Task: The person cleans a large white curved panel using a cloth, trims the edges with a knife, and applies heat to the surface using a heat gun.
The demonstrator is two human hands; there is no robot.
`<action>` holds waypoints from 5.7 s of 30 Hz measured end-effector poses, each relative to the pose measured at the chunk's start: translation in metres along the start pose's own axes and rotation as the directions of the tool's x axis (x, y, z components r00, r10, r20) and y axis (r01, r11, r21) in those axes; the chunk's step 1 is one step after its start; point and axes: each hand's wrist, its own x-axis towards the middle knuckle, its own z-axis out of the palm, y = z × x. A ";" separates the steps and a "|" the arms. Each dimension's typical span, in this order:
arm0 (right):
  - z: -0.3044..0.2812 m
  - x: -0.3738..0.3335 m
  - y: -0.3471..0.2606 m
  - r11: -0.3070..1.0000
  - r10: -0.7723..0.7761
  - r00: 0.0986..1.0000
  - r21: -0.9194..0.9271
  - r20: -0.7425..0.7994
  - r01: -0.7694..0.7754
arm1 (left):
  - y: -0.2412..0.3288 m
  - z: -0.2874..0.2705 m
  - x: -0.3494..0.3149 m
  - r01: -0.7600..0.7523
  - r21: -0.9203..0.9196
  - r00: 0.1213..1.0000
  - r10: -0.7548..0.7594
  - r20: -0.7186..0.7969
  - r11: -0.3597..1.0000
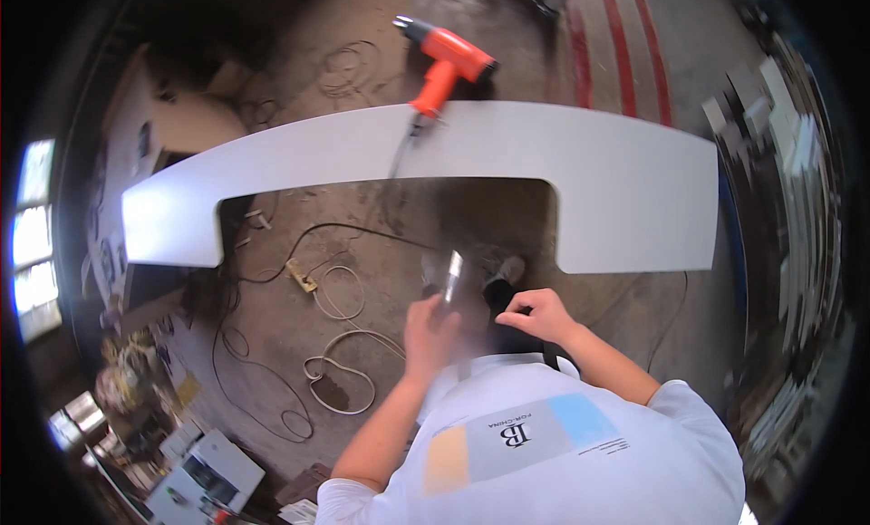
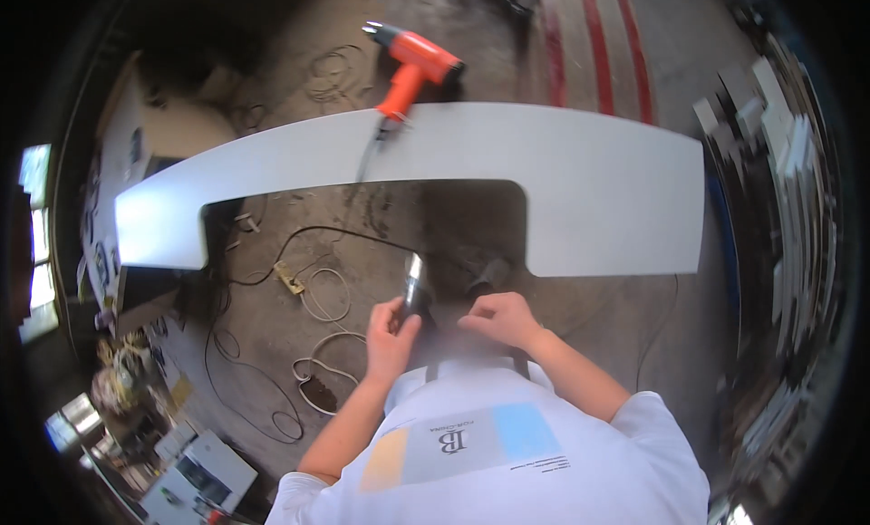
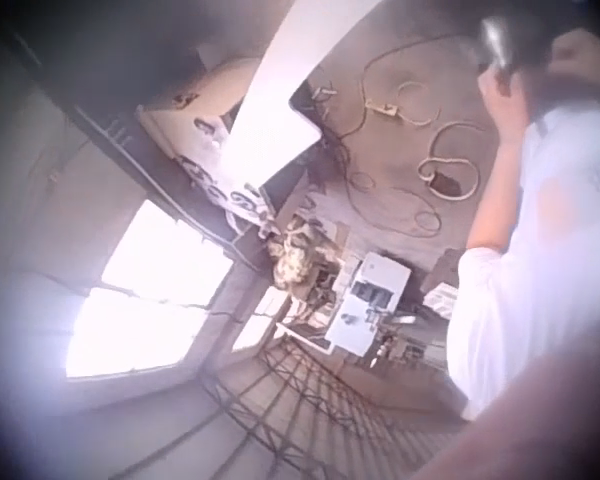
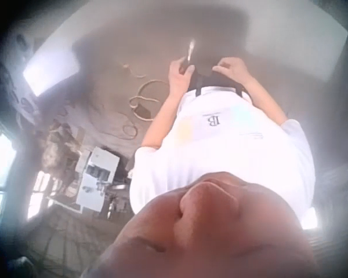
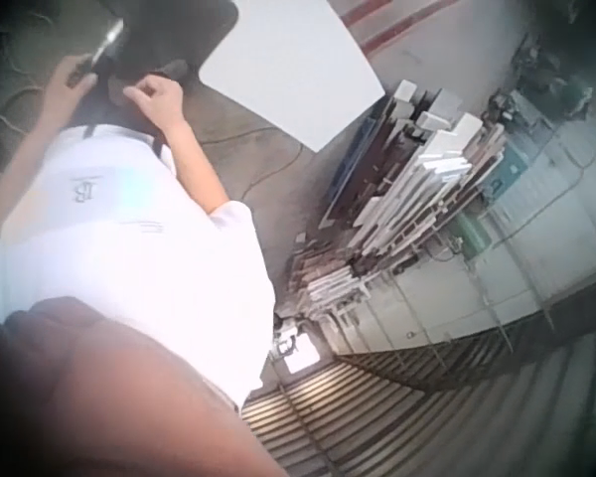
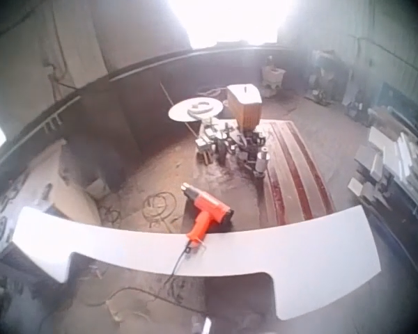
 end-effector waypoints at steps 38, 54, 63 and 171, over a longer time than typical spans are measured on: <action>0.462 0.287 -0.406 0.964 -0.129 0.879 -0.150 0.460 0.220 | -0.235 -0.476 -0.066 0.327 -0.173 0.829 -0.369 -0.421 0.929; 0.524 0.426 -0.534 0.536 -0.368 0.701 -0.476 0.611 0.697 | -0.495 -0.749 0.105 0.159 -0.467 0.514 -0.477 -0.713 0.870; 0.557 0.623 -0.618 0.935 -0.296 0.938 -0.256 -0.183 0.245 | -0.671 -1.063 0.356 0.409 0.110 0.553 -0.150 -0.820 0.906; 0.314 -0.030 -0.248 0.982 0.004 0.044 0.012 -0.999 0.190 | -0.006 -0.251 0.091 0.695 -0.275 0.113 0.276 0.954 0.665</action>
